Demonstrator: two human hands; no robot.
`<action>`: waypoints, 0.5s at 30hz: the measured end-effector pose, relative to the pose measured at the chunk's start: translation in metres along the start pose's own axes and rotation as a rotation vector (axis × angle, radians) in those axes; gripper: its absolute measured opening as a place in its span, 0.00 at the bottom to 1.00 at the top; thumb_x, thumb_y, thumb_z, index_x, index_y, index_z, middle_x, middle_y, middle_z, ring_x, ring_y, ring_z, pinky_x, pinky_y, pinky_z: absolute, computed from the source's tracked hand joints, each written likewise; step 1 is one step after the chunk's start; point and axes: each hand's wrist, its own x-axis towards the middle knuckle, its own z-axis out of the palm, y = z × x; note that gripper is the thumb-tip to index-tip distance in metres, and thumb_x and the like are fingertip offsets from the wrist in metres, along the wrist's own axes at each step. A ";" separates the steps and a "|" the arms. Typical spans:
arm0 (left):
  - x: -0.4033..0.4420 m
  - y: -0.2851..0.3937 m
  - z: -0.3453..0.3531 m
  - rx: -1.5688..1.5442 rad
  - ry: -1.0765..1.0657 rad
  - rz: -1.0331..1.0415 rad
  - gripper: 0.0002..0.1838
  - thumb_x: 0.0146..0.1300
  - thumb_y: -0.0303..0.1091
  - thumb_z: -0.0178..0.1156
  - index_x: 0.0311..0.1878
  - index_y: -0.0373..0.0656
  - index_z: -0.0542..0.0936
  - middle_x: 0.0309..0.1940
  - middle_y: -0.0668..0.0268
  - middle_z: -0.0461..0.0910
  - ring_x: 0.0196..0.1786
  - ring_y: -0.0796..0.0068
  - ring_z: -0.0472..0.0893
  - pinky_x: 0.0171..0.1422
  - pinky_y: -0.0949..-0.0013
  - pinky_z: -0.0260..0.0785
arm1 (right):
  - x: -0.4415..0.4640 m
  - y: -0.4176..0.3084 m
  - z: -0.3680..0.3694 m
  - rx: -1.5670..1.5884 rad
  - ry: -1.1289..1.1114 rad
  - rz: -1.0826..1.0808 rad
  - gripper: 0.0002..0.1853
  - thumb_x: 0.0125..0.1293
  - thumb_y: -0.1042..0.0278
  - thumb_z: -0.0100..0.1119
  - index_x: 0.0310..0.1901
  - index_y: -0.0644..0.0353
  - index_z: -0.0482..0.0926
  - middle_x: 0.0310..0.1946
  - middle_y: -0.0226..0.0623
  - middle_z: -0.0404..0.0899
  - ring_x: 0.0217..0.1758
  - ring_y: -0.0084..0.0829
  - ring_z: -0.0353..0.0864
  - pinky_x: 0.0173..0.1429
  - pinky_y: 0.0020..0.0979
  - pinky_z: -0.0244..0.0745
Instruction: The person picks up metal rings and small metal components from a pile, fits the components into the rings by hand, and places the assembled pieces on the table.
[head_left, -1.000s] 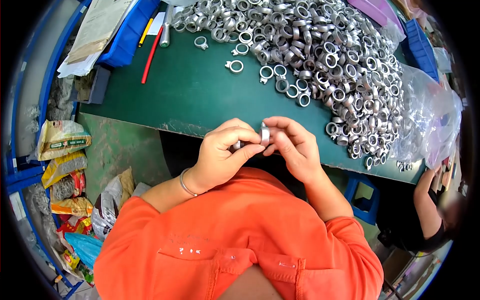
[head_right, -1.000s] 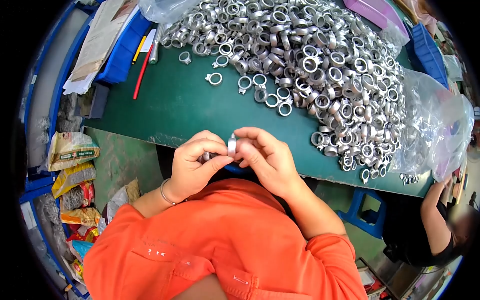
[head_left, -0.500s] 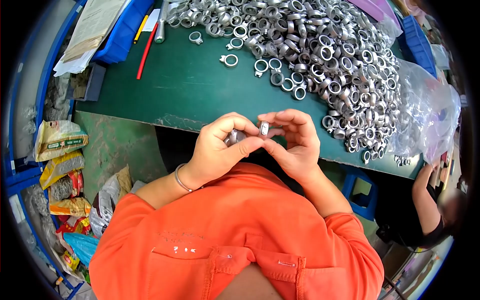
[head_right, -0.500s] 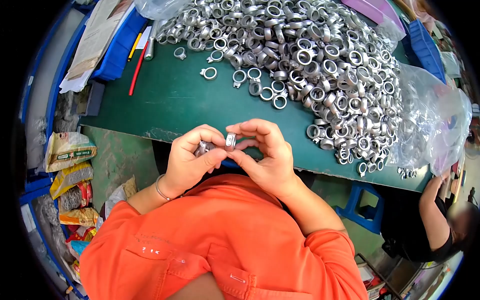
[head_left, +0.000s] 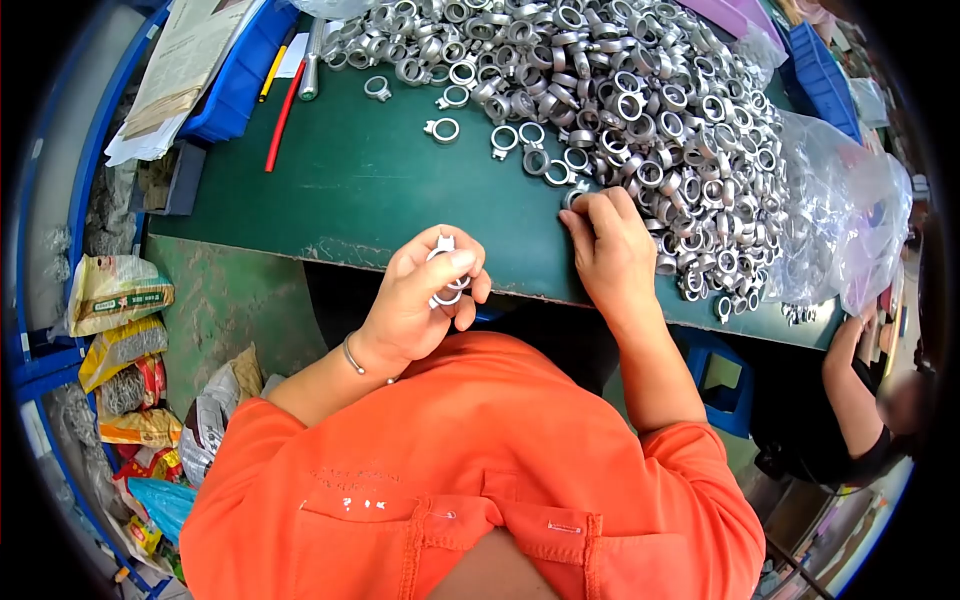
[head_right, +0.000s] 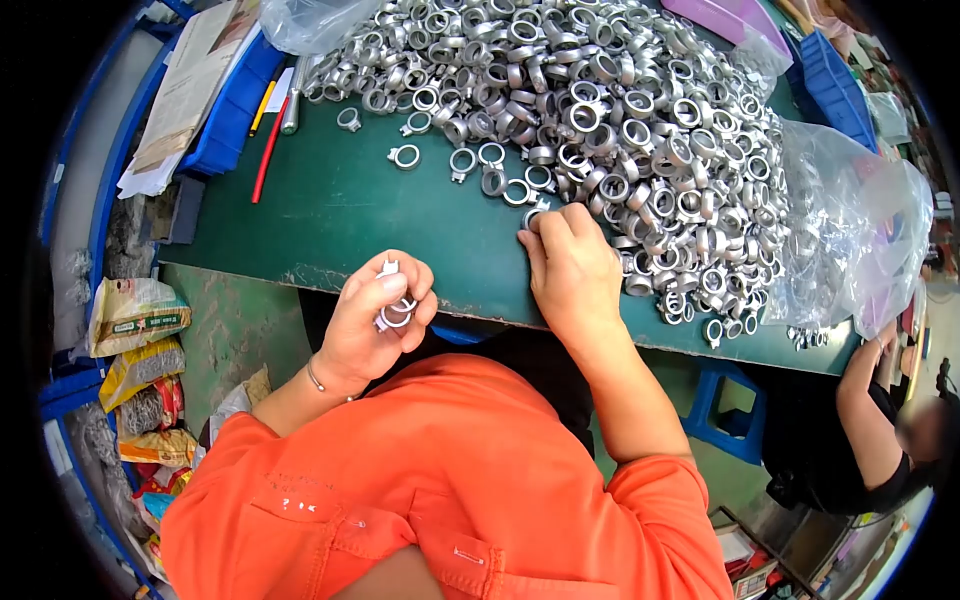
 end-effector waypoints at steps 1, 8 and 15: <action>0.001 -0.002 -0.002 0.084 0.005 0.005 0.04 0.62 0.29 0.51 0.37 0.39 0.71 0.30 0.64 0.70 0.28 0.75 0.74 0.20 0.80 0.64 | -0.001 0.000 0.000 0.091 -0.019 -0.010 0.06 0.55 0.77 0.60 0.35 0.63 0.74 0.29 0.38 0.72 0.28 0.31 0.74 0.31 0.28 0.69; -0.001 -0.001 0.008 0.473 0.048 0.060 0.06 0.63 0.31 0.55 0.38 0.38 0.75 0.22 0.68 0.73 0.22 0.87 0.69 0.20 0.84 0.60 | -0.019 -0.024 -0.003 1.095 -0.300 0.203 0.04 0.55 0.79 0.60 0.33 0.65 0.76 0.29 0.34 0.75 0.31 0.23 0.74 0.33 0.22 0.70; 0.001 -0.005 0.003 0.912 -0.084 0.486 0.04 0.56 0.25 0.61 0.35 0.38 0.78 0.27 0.69 0.75 0.28 0.84 0.72 0.30 0.80 0.65 | -0.020 -0.026 0.008 0.911 -0.205 -0.141 0.04 0.59 0.80 0.56 0.36 0.65 0.75 0.33 0.35 0.77 0.33 0.23 0.75 0.34 0.22 0.72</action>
